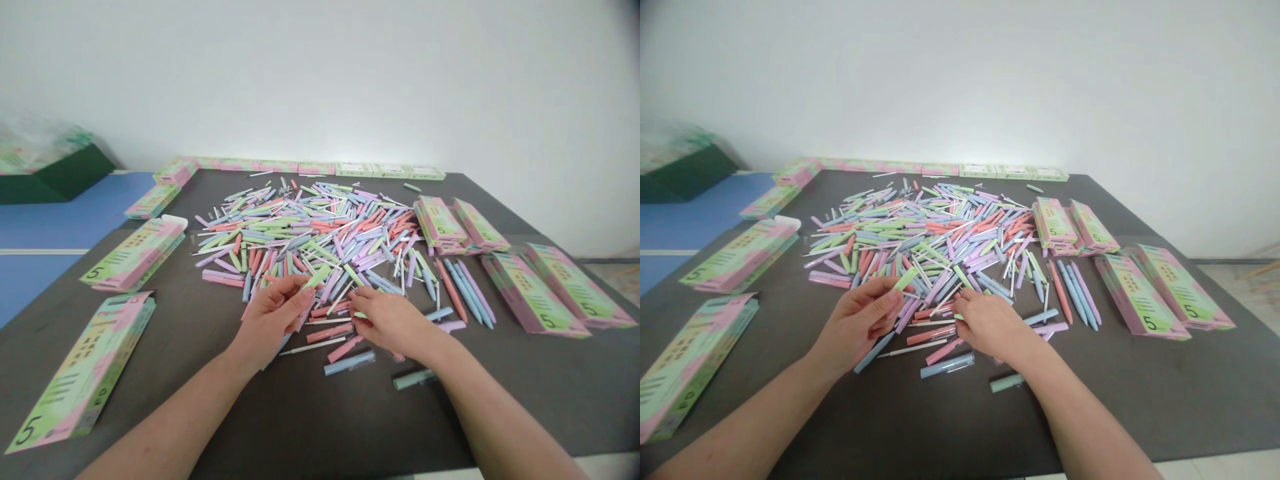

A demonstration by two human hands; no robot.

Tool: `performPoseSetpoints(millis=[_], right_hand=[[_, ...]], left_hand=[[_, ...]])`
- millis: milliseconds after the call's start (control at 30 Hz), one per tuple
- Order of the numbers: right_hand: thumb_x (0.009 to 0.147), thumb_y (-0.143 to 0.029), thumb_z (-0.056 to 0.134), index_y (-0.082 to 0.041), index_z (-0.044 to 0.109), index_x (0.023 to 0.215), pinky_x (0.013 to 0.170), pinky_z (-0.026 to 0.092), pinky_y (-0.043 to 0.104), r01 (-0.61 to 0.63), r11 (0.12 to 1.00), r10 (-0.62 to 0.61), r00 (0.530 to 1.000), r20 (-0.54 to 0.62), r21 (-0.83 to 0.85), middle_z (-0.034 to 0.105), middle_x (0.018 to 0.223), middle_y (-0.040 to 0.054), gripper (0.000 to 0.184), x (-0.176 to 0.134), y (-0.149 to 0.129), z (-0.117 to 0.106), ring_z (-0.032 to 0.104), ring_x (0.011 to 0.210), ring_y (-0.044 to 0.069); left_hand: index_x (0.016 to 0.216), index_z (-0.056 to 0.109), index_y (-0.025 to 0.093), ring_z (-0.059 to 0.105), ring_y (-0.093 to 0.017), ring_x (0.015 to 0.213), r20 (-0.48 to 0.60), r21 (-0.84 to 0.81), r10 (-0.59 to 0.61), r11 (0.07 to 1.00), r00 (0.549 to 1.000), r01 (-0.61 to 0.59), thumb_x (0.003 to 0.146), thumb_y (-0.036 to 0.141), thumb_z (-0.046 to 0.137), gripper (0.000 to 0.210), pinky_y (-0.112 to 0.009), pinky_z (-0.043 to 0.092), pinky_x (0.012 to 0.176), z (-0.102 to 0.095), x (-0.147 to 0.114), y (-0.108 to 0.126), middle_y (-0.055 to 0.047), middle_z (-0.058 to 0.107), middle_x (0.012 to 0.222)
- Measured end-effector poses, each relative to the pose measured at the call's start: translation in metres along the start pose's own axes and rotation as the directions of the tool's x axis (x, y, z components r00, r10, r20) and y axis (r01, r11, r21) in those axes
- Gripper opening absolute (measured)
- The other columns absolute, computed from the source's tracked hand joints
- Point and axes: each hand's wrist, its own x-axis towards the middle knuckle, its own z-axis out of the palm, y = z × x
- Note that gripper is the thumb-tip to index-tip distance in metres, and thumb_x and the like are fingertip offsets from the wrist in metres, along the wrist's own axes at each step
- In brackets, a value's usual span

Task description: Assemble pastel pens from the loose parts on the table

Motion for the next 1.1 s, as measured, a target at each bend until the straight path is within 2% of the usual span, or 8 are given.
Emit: performPoseSetpoints(millis=[300,467,533,633,733,800,933,1100], right_hand=[[0.078,-0.018,0.050,-0.015,0.065,0.091,0.061,0.034,0.030,-0.065,0.997,0.066,0.998,-0.024,0.039,0.070,0.081,0.0076,0.019,0.000,0.002,-0.008,0.064,0.071,0.021],[0.073,-0.016,0.055,-0.016,0.060,0.075,0.057,0.033,0.027,-0.122,0.936,0.175,0.975,-0.138,0.330,0.062,0.064,0.0019,0.006,-0.005,0.005,-0.015,0.053,0.058,0.015],[0.071,-0.017,0.057,-0.018,0.055,0.070,0.055,0.034,0.024,-0.107,0.819,0.275,0.936,-0.221,0.564,0.055,0.058,-0.0025,0.002,-0.005,0.004,-0.016,0.048,0.053,0.011],[0.072,-0.020,0.058,-0.019,0.053,0.071,0.046,0.030,0.021,-0.008,0.502,0.435,0.866,-0.245,0.865,0.051,0.052,-0.0057,0.005,-0.004,0.003,-0.013,0.040,0.045,0.008],[0.075,-0.023,0.058,-0.019,0.053,0.078,0.039,0.021,0.020,0.153,0.130,0.507,0.839,-0.198,0.980,0.057,0.051,-0.0048,0.007,-0.002,-0.002,-0.011,0.030,0.037,0.006],[0.077,-0.025,0.060,-0.019,0.054,0.080,0.038,0.017,0.020,0.255,-0.040,0.512,0.835,-0.199,0.966,0.059,0.053,-0.0040,0.009,-0.002,-0.006,-0.012,0.025,0.035,0.004],[0.083,-0.026,0.062,-0.017,0.061,0.085,0.039,0.021,0.020,0.357,-0.109,0.487,0.833,-0.264,0.928,0.054,0.050,-0.0053,0.009,-0.006,-0.014,-0.015,0.026,0.035,0.003],[0.086,-0.025,0.065,-0.018,0.065,0.090,0.040,0.023,0.020,0.356,-0.054,0.440,0.847,-0.298,0.933,0.059,0.056,-0.0034,0.008,-0.010,-0.020,-0.013,0.030,0.038,0.004]], left_hand=[[0.092,0.071,0.017,0.025,-0.002,0.042,0.025,-0.015,0.028,0.999,0.999,-0.028,0.082,0.032,0.071,0.017,-0.016,0.015,0.039,-0.001,0.000,0.000,0.008,0.037,0.052],[0.089,0.070,0.016,0.024,-0.002,0.043,0.011,-0.002,0.014,1.000,1.000,-0.014,0.082,0.034,0.071,0.020,-0.016,0.014,0.039,-0.001,-0.001,0.002,0.007,0.037,0.053],[0.090,0.069,0.017,0.024,-0.002,0.043,-0.004,0.006,0.005,1.000,1.000,-0.005,0.081,0.035,0.072,0.020,-0.016,0.014,0.039,-0.001,-0.001,0.001,0.007,0.037,0.054],[0.093,0.070,0.018,0.023,-0.002,0.041,0.029,0.037,-0.036,0.999,0.999,0.035,0.079,0.037,0.073,0.024,-0.016,0.014,0.039,-0.001,-0.001,-0.002,0.008,0.036,0.053],[0.094,0.071,0.019,0.026,-0.002,0.041,0.103,0.113,-0.075,0.992,0.992,0.063,0.079,0.040,0.072,0.026,-0.016,0.017,0.038,0.001,-0.002,-0.004,0.008,0.039,0.053],[0.094,0.073,0.019,0.034,-0.003,0.044,0.136,0.167,-0.088,0.984,0.987,0.065,0.080,0.039,0.072,0.025,-0.015,0.026,0.040,0.003,-0.004,-0.003,0.006,0.048,0.058],[0.094,0.074,0.018,0.058,-0.010,0.070,0.181,0.187,-0.133,0.977,0.975,0.098,0.081,0.037,0.071,0.023,-0.020,0.050,0.066,0.008,-0.006,0.001,-0.001,0.065,0.081],[0.093,0.074,0.017,0.062,-0.016,0.085,0.208,0.217,-0.124,0.973,0.970,0.078,0.082,0.036,0.070,0.022,-0.026,0.053,0.081,0.010,-0.007,0.001,-0.002,0.066,0.088]])
